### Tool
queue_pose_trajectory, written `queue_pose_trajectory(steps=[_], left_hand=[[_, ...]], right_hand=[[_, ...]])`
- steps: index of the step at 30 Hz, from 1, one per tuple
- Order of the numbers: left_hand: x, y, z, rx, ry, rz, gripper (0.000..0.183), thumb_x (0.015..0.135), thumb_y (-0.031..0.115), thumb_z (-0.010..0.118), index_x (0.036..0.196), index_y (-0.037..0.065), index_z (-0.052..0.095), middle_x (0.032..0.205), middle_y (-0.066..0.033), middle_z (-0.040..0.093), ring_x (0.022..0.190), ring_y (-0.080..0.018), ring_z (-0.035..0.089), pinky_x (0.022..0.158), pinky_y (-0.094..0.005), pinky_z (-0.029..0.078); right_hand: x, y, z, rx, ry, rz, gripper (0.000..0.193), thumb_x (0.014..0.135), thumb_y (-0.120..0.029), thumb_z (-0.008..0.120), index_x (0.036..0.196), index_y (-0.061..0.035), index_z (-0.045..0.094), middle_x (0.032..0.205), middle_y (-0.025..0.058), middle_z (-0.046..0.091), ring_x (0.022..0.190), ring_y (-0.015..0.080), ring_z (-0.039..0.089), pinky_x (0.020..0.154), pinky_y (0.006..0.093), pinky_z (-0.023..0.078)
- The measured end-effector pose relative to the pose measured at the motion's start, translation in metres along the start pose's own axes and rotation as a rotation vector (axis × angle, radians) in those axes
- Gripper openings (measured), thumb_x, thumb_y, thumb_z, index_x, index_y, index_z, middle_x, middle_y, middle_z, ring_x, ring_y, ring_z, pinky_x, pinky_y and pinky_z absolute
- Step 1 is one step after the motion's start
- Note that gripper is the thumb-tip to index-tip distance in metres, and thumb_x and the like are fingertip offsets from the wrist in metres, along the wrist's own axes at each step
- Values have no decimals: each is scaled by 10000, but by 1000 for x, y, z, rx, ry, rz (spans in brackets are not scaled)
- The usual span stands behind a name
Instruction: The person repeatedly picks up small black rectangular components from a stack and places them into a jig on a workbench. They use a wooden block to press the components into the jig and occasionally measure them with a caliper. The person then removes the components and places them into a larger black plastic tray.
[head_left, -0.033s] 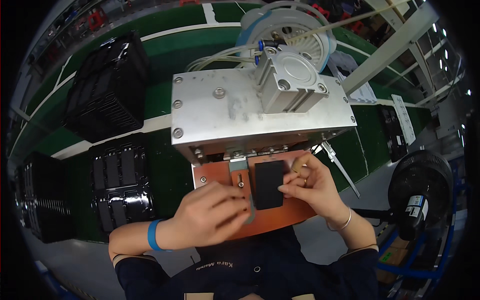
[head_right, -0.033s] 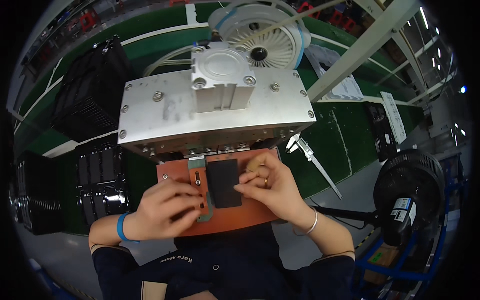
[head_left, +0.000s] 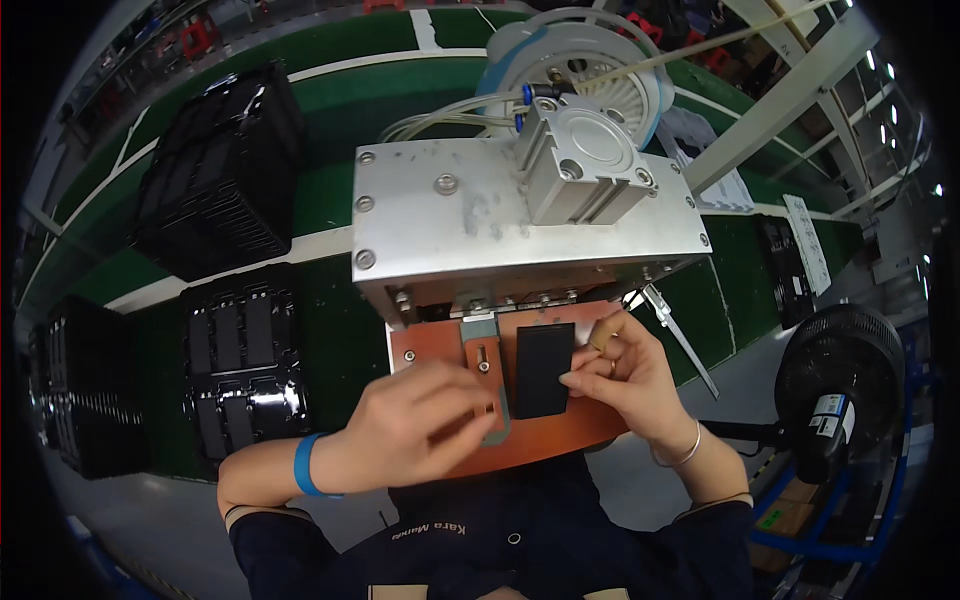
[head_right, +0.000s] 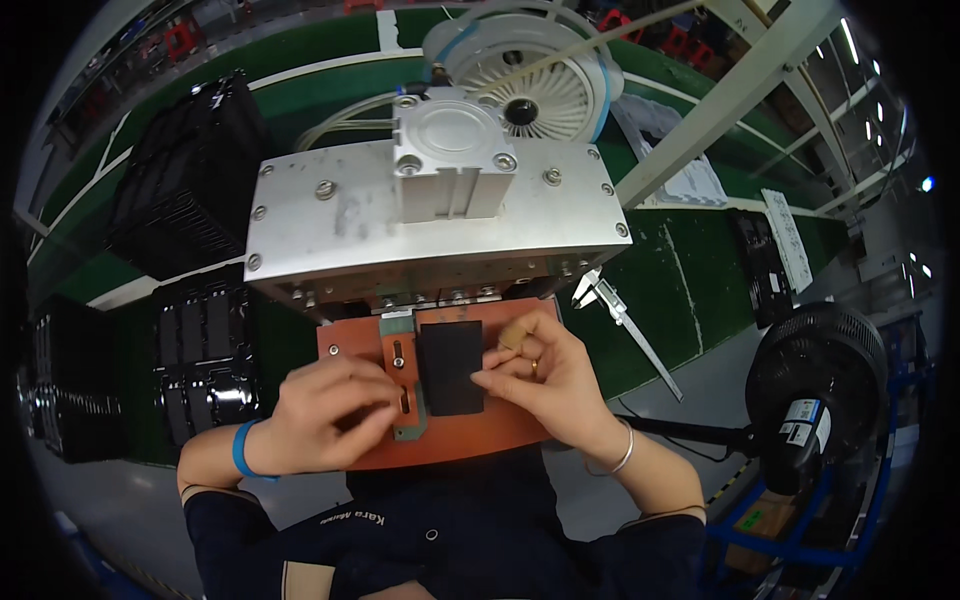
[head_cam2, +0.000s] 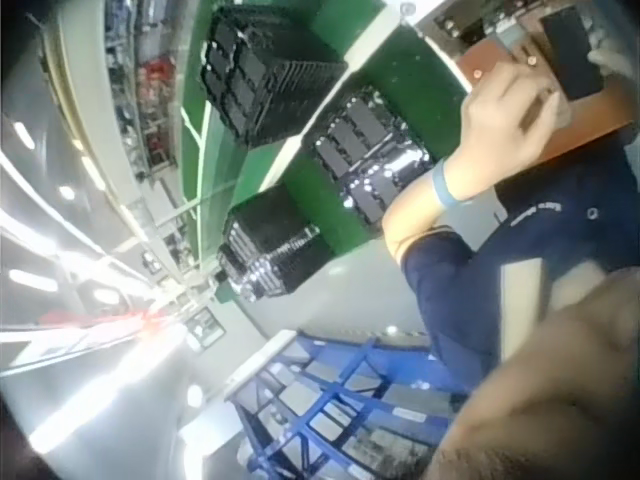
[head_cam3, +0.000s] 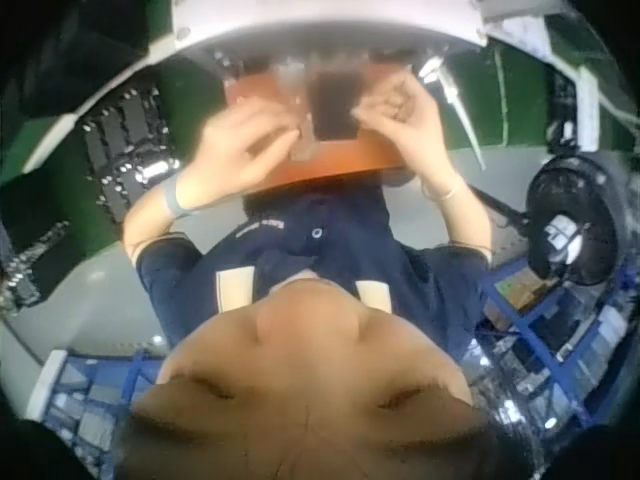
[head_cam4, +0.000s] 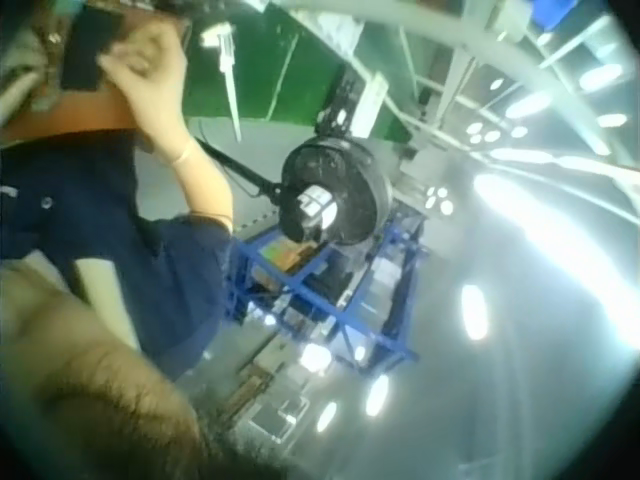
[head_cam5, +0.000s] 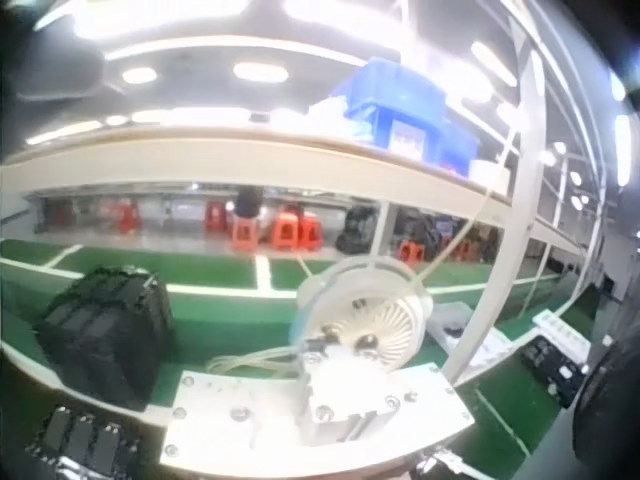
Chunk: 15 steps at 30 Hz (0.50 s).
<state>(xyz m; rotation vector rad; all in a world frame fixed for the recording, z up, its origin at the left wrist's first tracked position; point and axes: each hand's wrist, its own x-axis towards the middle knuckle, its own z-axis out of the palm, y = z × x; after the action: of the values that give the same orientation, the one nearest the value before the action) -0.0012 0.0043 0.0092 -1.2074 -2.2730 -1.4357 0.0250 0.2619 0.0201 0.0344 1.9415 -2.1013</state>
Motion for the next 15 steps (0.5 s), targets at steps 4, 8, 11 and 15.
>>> queue_pose_trajectory(steps=[4,8,11,15], left_hand=[[4,15,-4,-404,-67,-424,140,839,118,723,888,-6,680,681,-48,640,516,-61,574,452,-208,417],[-10,23,-3,-613,-116,-635,159,890,124,688,877,-33,668,599,-19,622,510,-22,549,448,-191,397],[-19,39,-15,-555,-114,-619,165,907,131,670,865,-28,667,587,-4,608,501,-24,545,446,-189,395],[-42,47,-21,-555,-83,-672,160,909,137,669,876,-20,669,595,-2,610,499,-25,542,444,-188,397]], right_hand=[[-16,-1,21,49,-17,-156,320,815,114,672,1000,-38,460,1006,76,570,875,103,644,759,225,538],[-11,-9,43,108,-120,-104,397,840,89,658,1162,-29,458,1031,61,569,911,89,612,768,207,515],[8,-26,59,-35,-224,-100,288,885,-64,678,1148,4,582,992,25,586,919,65,573,741,209,480],[22,-23,70,-91,-355,-84,170,894,-143,691,940,20,697,900,14,591,781,50,562,672,213,462]])
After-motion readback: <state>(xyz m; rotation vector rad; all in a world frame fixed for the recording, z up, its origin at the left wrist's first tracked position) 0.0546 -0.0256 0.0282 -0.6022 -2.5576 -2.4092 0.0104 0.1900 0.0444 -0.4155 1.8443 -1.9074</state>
